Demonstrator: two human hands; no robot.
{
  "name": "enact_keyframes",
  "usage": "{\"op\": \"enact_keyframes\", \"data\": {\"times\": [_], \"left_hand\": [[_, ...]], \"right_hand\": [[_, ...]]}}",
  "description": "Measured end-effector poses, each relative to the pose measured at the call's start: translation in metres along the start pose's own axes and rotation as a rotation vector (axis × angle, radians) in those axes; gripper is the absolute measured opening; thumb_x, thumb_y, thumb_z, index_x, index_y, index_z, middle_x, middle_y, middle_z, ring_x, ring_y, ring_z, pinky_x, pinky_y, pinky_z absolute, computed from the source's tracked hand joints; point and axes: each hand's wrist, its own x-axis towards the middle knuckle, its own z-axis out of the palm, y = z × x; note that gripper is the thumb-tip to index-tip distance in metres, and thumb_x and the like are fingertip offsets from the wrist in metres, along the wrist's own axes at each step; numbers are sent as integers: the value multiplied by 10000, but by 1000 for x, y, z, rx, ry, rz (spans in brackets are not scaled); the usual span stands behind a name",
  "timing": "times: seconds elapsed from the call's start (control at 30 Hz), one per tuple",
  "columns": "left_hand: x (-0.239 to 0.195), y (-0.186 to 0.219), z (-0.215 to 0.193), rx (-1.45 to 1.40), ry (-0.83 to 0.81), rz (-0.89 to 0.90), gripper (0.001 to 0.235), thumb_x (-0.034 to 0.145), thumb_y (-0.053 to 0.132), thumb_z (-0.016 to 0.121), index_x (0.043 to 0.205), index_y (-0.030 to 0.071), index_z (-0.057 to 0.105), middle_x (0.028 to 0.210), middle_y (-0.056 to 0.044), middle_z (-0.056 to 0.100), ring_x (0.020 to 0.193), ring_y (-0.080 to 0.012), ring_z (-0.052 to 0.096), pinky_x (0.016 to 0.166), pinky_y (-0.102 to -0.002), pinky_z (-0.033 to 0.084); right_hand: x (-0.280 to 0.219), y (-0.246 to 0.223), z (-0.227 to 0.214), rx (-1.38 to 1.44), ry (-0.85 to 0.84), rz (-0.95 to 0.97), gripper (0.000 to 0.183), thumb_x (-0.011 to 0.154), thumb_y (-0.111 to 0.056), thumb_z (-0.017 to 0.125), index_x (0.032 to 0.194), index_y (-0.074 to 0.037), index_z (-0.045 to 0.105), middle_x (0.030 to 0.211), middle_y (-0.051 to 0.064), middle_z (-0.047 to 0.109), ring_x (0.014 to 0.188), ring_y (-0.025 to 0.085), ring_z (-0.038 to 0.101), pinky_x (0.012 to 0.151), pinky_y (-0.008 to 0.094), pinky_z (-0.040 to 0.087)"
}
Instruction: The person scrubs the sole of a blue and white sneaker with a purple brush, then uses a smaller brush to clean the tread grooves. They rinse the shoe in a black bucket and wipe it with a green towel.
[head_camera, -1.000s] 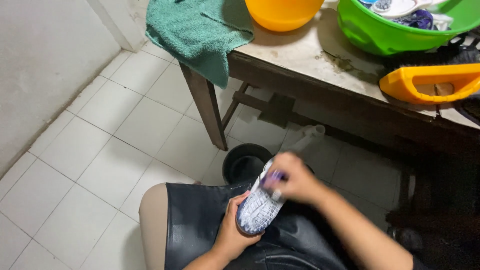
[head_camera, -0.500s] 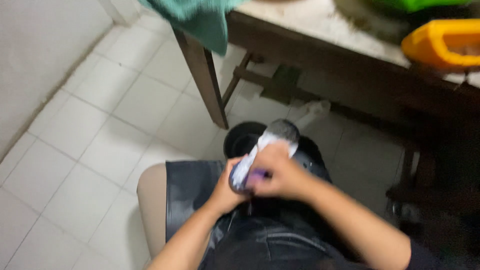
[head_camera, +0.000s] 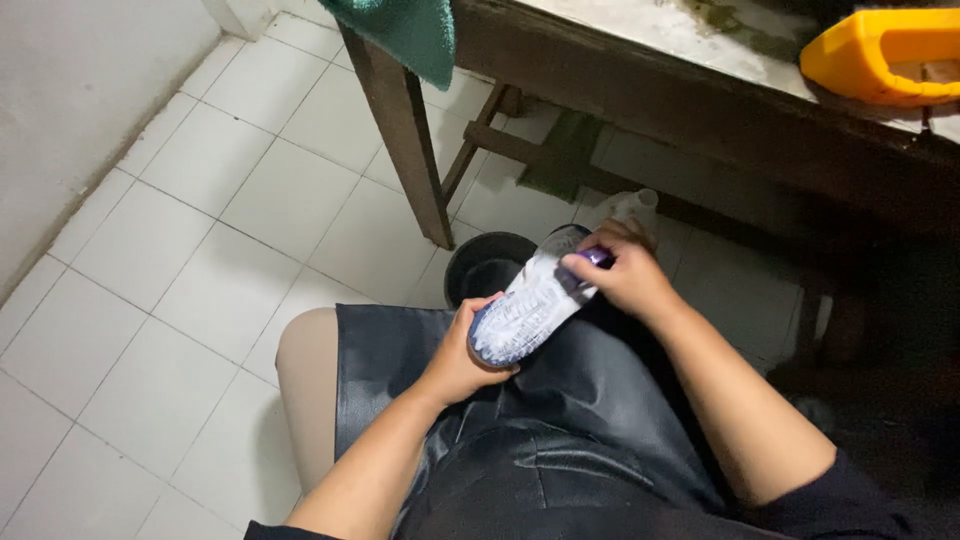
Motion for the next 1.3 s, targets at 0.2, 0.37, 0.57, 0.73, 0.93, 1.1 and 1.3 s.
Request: {"op": "enact_keyframes", "data": {"times": [0.2,0.37,0.57,0.73,0.93,1.1,1.3], "left_hand": [[9,-25,4,-6,-13,-48,923,533,213,955,1322,109,487,1528,-160,518,1405,-440,455,1124,-533,445],[4,-5,1,12,1,-43,907,544,194,967,1304,100,481,1507,-169,520,1387,-457,464,1114,-561,438],[9,-16,3,18,7,-14,876,553,217,950,1296,113,499,1505,-158,534,1392,-433,473,1120,-535,444],[3,-7,6,32,43,26,871,542,183,963,1278,84,507,1474,-178,548,1366,-448,494,1100,-554,456],[-4,23,-3,-27,188,156,837,598,277,953,1312,133,539,1217,-52,708,1089,-186,689,922,-295,520],[1,118,-42,317,199,51,897,508,287,919,1301,198,508,1155,-23,736,1022,-241,746,802,-385,608],[25,182,-69,389,195,489,815,591,356,855,1282,110,498,1141,-58,689,1004,-274,734,781,-406,597]], "right_hand": [[-32,-141,43,79,-129,-433,276,787,-467,855,779,-232,712,729,-31,629,722,228,586,757,368,454],[-12,-74,12,-104,-9,-271,250,803,-367,849,818,-170,696,745,47,609,771,298,593,805,431,433],[-24,-120,28,-121,-130,-447,257,784,-461,821,772,-243,686,699,-43,595,751,214,583,885,413,387],[-13,-84,10,-149,-37,-319,232,824,-357,813,821,-166,681,738,57,627,752,334,617,780,472,470],[1,-166,-5,-282,-130,-467,232,936,-446,665,889,-218,666,825,-48,588,853,185,570,913,429,257],[20,-265,-75,-307,86,-691,321,909,-409,722,1033,-121,651,941,27,667,846,223,616,796,362,367],[103,-286,-111,-576,327,-562,202,992,-229,717,1083,-62,649,1009,75,627,844,283,637,624,401,498]]}}
